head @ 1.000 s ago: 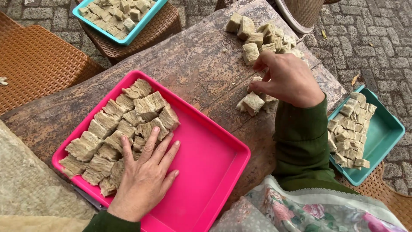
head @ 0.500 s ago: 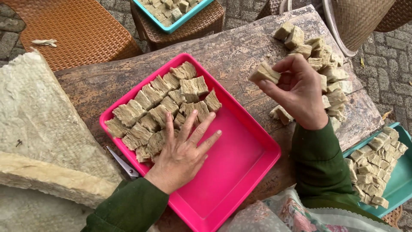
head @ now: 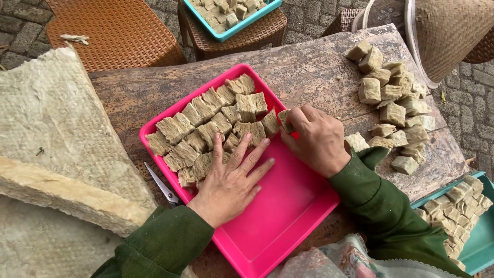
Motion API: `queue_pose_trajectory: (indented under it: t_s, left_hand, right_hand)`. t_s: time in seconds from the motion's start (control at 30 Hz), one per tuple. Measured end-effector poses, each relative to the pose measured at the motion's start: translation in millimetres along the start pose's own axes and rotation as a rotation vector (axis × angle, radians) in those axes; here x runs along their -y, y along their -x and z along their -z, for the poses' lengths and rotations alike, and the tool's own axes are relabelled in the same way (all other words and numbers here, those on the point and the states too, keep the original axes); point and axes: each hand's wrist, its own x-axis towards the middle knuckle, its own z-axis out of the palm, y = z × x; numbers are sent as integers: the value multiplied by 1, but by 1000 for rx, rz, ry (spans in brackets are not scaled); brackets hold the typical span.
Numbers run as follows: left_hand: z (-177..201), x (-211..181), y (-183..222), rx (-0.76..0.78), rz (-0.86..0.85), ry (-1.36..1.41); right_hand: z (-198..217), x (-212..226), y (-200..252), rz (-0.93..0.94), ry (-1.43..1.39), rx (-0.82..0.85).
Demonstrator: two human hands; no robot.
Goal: Arranging small cubes of rockwool into a plastic tray for seedling cultivation.
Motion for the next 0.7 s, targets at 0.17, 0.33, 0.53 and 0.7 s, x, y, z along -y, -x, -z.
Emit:
queue_pose_trajectory:
  t_s: [0.17, 0.33, 0.53, 0.7]
  left_hand:
    - [2, 1, 0, 0, 14, 3]
    - [-8, 4, 1, 35, 12, -22]
    - [-9, 4, 2, 33, 7, -67]
    - [-2, 2, 3, 6, 37, -20]
  right_hand:
    - [-15, -6, -1, 63, -15, 57]
    - [-18, -7, -4, -9, -319, 147]
    - [-17, -6, -2, -22, -303, 145]
    - [-17, -6, -4, 45, -346, 182]
